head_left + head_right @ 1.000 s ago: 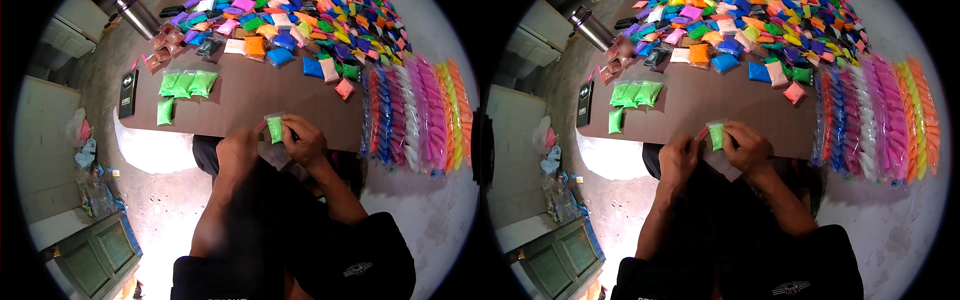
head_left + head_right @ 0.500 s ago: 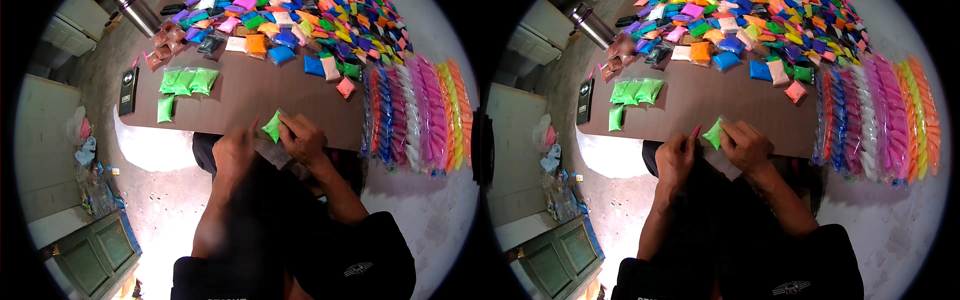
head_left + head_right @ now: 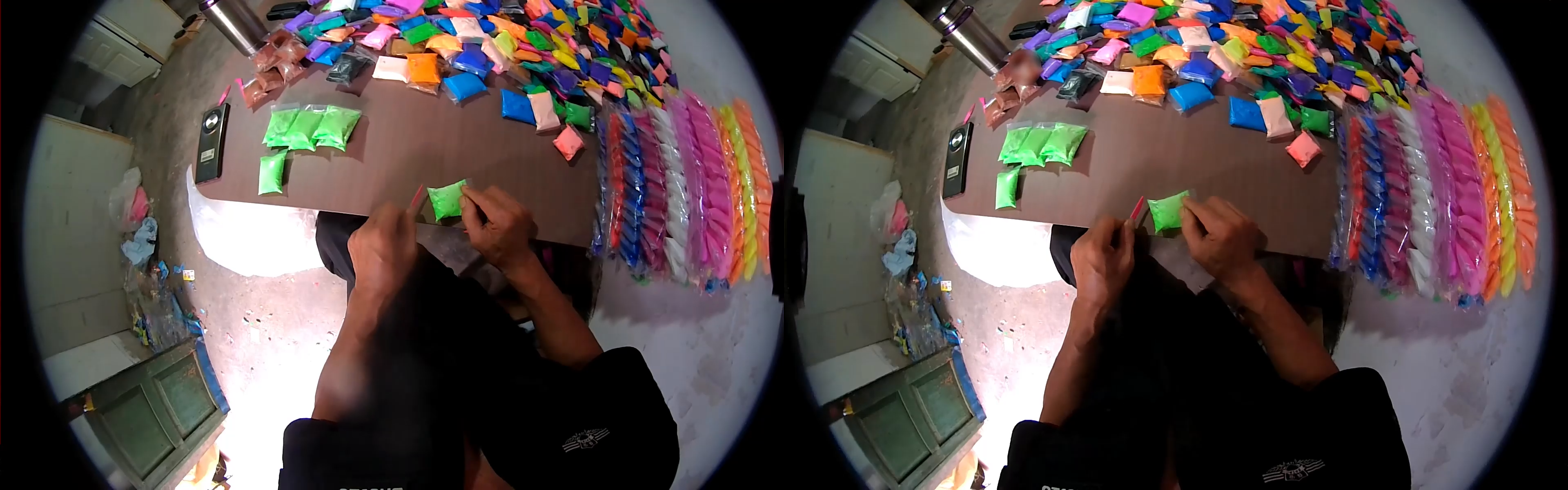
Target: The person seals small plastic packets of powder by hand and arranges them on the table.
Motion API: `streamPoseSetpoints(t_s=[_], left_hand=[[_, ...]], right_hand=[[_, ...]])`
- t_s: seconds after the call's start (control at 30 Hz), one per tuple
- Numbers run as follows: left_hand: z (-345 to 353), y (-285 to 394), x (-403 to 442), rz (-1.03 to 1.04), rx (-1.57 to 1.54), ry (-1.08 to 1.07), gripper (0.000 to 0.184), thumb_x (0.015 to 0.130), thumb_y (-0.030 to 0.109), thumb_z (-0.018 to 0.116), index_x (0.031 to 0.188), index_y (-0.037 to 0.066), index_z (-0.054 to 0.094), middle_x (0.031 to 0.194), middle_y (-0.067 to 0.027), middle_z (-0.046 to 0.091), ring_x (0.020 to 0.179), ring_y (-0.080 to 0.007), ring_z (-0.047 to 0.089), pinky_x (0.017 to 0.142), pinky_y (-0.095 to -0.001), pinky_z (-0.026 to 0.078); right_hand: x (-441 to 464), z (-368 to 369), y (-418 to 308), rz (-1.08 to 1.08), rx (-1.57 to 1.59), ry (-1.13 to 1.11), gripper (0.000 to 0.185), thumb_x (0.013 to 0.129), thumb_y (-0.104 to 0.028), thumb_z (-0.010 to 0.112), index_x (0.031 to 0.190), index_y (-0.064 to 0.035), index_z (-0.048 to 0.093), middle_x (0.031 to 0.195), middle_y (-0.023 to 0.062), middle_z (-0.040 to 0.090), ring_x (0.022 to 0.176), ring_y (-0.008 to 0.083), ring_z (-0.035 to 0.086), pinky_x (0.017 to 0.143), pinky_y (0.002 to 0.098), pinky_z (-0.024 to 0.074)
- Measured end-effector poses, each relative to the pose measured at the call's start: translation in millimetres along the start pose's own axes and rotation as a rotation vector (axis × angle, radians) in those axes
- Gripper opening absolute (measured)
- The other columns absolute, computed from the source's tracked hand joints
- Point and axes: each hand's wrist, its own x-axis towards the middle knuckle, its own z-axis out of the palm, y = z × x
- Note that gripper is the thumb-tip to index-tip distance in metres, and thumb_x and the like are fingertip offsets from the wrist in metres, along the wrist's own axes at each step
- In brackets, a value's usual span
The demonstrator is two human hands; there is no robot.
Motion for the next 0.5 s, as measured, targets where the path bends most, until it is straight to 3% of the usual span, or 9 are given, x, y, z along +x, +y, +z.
streamPoseSetpoints(t_s=[0.1, 0.17, 0.33, 0.4, 0.5], left_hand=[[-1.0, 12.4, -1.4, -0.005, -0.058, 0.009, 0.015, 0.089, 0.008, 0.076, 0.083, 0.001, 0.064, 0.073, -0.0193, 0.064, 0.064, -0.0377, 0.066, 0.057, -0.0396, 0.05], [4.0, 23.8, -5.0, 0.1, -0.18, 0.012, 0.015, 0.089, 0.008, 0.076, 0.083, 0.001, 0.064, 0.074, -0.0193, 0.065, 0.064, -0.0374, 0.067, 0.057, -0.0397, 0.051], [4.3, -0.9, -0.9, 0.076, -0.042, -0.023, 0.012, 0.09, 0.008, 0.075, 0.085, 0.0, 0.066, 0.074, -0.018, 0.066, 0.064, -0.0347, 0.067, 0.058, -0.039, 0.051], [-2.5, -7.2, 1.9, -0.027, -0.049, 0.011, 0.013, 0.091, 0.009, 0.074, 0.086, 0.0, 0.067, 0.074, -0.0181, 0.066, 0.063, -0.0345, 0.067, 0.058, -0.0383, 0.051], [-5.2, 1.9, -0.3, 0.023, -0.094, 0.027, 0.013, 0.092, 0.009, 0.074, 0.086, 0.0, 0.066, 0.073, -0.0179, 0.066, 0.062, -0.0346, 0.066, 0.057, -0.0376, 0.05]], right_hand=[[-0.1, 0.0, 0.9, 0.006, 0.015, 0.018, 0.011, 0.084, -0.008, 0.076, 0.095, -0.0067, 0.077, 0.072, 0.0082, 0.063, 0.062, 0.0274, 0.063, 0.055, 0.0378, 0.049], [-1.2, 0.2, 1.5, 0.005, 0.013, 0.014, 0.011, 0.084, -0.008, 0.076, 0.095, -0.0066, 0.077, 0.072, 0.0083, 0.063, 0.062, 0.0274, 0.063, 0.055, 0.0377, 0.0489], [-1.1, 1.1, 4.5, 0.0, 0.034, 0.016, 0.011, 0.084, -0.009, 0.077, 0.095, -0.006, 0.076, 0.072, 0.0085, 0.064, 0.062, 0.0274, 0.063, 0.055, 0.0381, 0.0489], [-1.7, 0.5, 3.0, 0.006, 0.036, 0.017, 0.011, 0.083, -0.009, 0.077, 0.094, -0.0059, 0.076, 0.072, 0.0085, 0.064, 0.062, 0.0274, 0.063, 0.055, 0.038, 0.049], [-0.5, 2.2, 1.1, 0.015, 0.034, 0.025, 0.011, 0.083, -0.009, 0.077, 0.094, -0.0059, 0.076, 0.072, 0.0084, 0.064, 0.063, 0.0274, 0.063, 0.055, 0.0378, 0.0491]])
